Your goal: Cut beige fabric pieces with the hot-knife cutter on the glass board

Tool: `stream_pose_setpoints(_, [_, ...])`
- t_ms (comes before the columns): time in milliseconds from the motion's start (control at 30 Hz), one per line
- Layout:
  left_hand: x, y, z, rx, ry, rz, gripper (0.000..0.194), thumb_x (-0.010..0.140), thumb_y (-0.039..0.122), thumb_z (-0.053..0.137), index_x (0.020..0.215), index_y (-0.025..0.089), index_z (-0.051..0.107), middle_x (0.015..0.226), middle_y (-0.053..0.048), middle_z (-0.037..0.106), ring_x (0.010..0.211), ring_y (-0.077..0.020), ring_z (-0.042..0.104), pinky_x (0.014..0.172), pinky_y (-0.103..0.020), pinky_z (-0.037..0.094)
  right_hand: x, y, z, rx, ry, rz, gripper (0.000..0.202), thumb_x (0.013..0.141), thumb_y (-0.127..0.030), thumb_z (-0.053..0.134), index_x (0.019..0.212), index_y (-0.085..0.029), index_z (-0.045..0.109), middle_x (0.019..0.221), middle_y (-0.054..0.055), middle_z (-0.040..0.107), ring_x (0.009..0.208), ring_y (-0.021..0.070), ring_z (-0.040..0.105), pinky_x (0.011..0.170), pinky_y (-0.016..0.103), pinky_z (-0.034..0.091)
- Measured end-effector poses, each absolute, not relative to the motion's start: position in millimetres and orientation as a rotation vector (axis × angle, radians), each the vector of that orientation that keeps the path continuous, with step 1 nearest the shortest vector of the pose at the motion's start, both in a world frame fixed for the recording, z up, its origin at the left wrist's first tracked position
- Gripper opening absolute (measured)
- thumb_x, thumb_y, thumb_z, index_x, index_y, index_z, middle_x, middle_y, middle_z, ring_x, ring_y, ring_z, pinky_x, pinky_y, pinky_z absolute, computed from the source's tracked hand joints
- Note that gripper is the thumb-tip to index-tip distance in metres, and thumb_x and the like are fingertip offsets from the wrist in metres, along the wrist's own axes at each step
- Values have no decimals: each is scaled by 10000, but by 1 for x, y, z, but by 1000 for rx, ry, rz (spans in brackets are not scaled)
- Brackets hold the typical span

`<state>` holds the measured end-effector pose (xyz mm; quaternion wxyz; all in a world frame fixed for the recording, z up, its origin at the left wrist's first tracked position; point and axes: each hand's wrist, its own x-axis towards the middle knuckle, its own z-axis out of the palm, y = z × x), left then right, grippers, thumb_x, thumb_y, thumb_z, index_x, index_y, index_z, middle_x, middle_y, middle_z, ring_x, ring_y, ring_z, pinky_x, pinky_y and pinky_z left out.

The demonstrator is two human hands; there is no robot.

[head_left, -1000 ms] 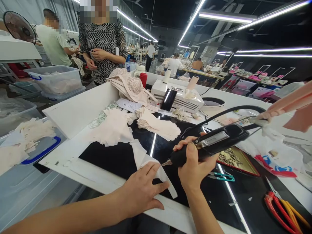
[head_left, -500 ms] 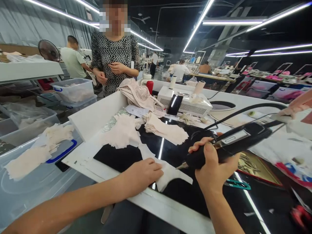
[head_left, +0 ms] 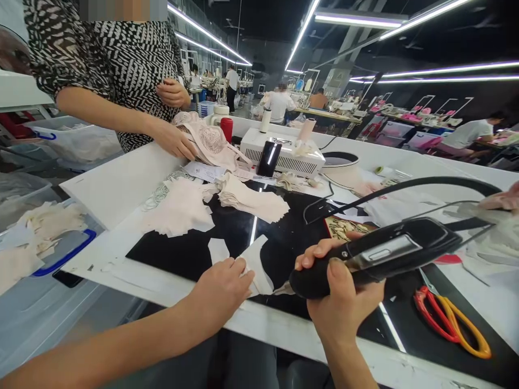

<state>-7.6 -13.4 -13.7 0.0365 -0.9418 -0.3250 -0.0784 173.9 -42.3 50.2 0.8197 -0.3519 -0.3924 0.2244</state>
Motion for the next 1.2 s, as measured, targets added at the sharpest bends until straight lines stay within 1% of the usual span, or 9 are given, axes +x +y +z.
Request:
stream_pose_setpoints(233, [-9, -17, -17, -2815, -950, -310, 213, 950, 201, 740, 1136, 170, 640, 994, -44, 656, 813, -244, 665, 680, -382, 563, 176, -39, 39, -738, -845, 492, 384, 833, -243, 815, 1160, -277, 617, 787, -49, 686, 579, 140, 635, 528, 299, 575])
stream_pose_setpoints(400, [-11, -27, -13, -2718, -999, -354, 83, 1015, 243, 665, 999, 168, 633, 854, -22, 606, 702, -205, 607, 596, -339, 483, 177, -40, 34, -736, -865, 503, 391, 848, -237, 813, 1181, -280, 613, 808, -46, 687, 600, 139, 643, 557, 308, 581])
stream_pose_setpoints(467, [-10, -29, -9, -2646, -1019, -408, 167, 1046, 200, 597, 882, 172, 606, 763, -14, 555, 665, -190, 569, 574, -323, 450, 177, -41, 34, -736, -874, 504, 391, 853, -242, 814, 1184, -279, 611, 815, -44, 687, 606, 140, 646, 563, 314, 585])
stream_pose_setpoints(567, [-6, -30, -3, -2625, -884, -530, 249, 1028, 65, 530, 807, 171, 580, 741, -22, 551, 695, -184, 571, 611, -309, 478, 177, -41, 33, -747, -878, 498, 394, 859, -249, 815, 1192, -281, 606, 821, -44, 682, 610, 141, 648, 571, 321, 588])
stream_pose_setpoints(633, [-1, -29, -1, -2701, -637, -618, 242, 1006, 11, 511, 837, 156, 605, 799, -38, 600, 766, -185, 607, 674, -304, 525, 177, -42, 33, -755, -877, 493, 398, 859, -260, 817, 1193, -279, 602, 818, -45, 675, 603, 140, 644, 569, 325, 588])
stream_pose_setpoints(767, [8, -26, -7, -2817, -317, -712, 204, 1024, 15, 515, 918, 128, 648, 895, -55, 664, 865, -174, 649, 765, -280, 574, 178, -43, 33, -776, -877, 484, 400, 865, -276, 814, 1198, -276, 592, 819, -44, 667, 596, 140, 641, 564, 327, 586])
stream_pose_setpoints(867, [9, -21, -14, -2890, -324, -665, 166, 1025, 10, 519, 1010, 100, 658, 941, -66, 684, 921, -176, 674, 799, -274, 592, 178, -43, 32, -769, -882, 489, 396, 871, -268, 811, 1199, -276, 590, 829, -41, 673, 605, 141, 647, 569, 325, 585])
stream_pose_setpoints(967, [4, -15, -17, -2924, -335, -656, 194, 1027, -2, 499, 1120, 71, 653, 998, -84, 704, 986, -192, 688, 842, -284, 600, 178, -43, 31, -760, -884, 493, 394, 873, -262, 809, 1202, -275, 592, 832, -42, 676, 611, 141, 651, 577, 327, 588])
stream_pose_setpoints(1200, [-3, -11, -22, -2922, -412, -654, 221, 1062, 55, 496, 1217, 114, 642, 1024, -93, 713, 965, -204, 691, 880, -344, 604, 178, -44, 32, -772, -885, 486, 389, 871, -252, 807, 1194, -272, 591, 833, -46, 673, 614, 140, 648, 577, 325, 581])
